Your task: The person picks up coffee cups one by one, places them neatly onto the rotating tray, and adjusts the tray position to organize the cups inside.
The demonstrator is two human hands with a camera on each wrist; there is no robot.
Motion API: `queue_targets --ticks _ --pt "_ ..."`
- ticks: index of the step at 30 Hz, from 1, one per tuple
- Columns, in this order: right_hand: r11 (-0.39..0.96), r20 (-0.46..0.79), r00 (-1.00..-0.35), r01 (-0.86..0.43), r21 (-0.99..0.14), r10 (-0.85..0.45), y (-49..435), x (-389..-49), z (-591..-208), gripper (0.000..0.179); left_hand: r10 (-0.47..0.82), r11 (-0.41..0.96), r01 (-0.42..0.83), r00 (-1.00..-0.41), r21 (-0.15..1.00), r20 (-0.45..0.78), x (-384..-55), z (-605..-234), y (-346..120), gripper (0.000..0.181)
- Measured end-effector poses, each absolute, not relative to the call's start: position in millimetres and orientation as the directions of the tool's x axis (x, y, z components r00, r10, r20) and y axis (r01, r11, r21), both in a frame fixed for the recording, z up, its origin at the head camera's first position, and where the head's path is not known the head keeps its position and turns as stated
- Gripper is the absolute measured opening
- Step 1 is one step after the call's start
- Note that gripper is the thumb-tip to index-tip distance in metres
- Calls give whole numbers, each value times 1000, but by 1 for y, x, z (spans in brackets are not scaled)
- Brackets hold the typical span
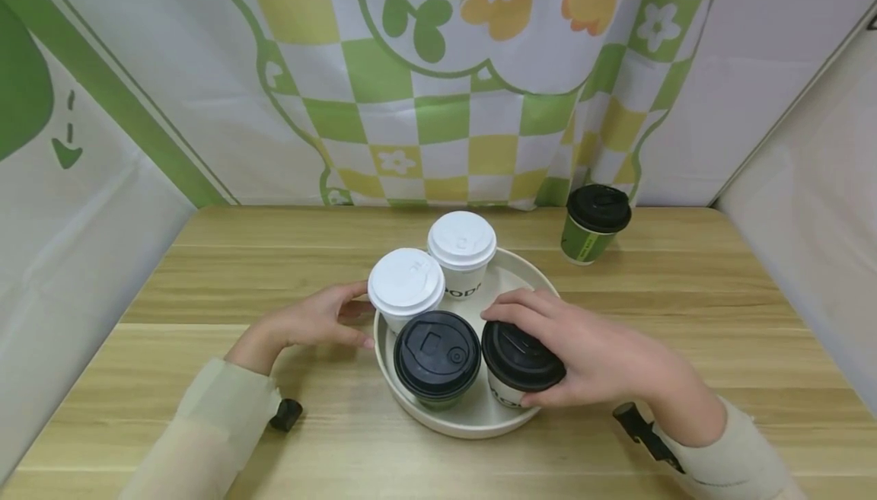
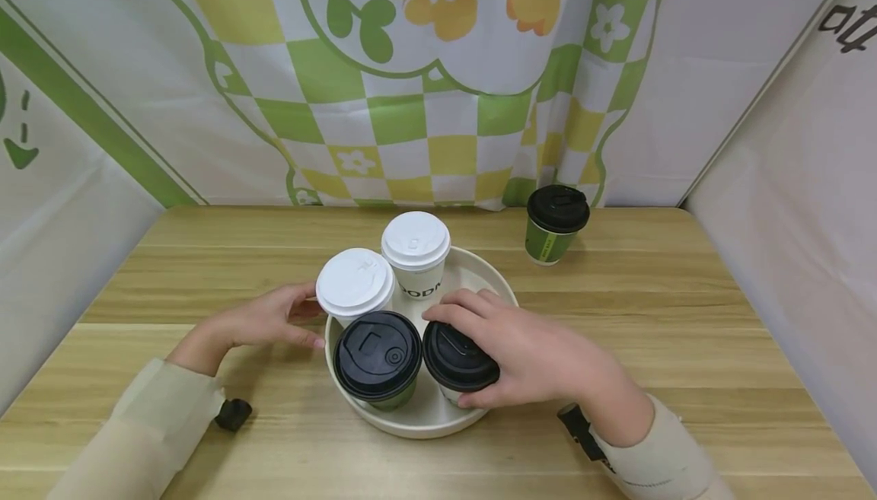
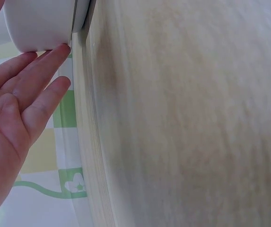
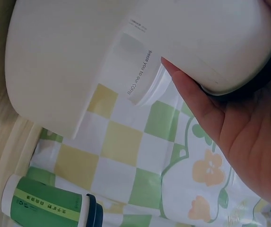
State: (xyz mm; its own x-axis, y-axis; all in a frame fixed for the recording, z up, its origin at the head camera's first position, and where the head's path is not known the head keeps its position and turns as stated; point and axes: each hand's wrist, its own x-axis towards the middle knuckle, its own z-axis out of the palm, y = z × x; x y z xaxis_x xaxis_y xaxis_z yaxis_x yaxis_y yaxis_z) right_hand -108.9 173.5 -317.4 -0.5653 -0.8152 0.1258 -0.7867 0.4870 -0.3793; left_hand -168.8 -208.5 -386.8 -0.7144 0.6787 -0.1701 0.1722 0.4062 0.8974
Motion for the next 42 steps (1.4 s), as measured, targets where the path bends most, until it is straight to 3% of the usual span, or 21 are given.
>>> queue_targets --ticks 15,29,42 --pt "496 101 -568 -781 -379 -817 175 -108 -321 88 677 401 163 -716 902 -172 -169 -387 -209 93" --pt "520 57 -570 -783 -342 -820 177 -102 -316 113 678 399 159 -714 903 -174 -167 -388 -208 94" --pt "504 164 -522 -852 -141 -837 184 -102 -303 118 679 400 162 -714 902 -173 -167 -387 -208 94"
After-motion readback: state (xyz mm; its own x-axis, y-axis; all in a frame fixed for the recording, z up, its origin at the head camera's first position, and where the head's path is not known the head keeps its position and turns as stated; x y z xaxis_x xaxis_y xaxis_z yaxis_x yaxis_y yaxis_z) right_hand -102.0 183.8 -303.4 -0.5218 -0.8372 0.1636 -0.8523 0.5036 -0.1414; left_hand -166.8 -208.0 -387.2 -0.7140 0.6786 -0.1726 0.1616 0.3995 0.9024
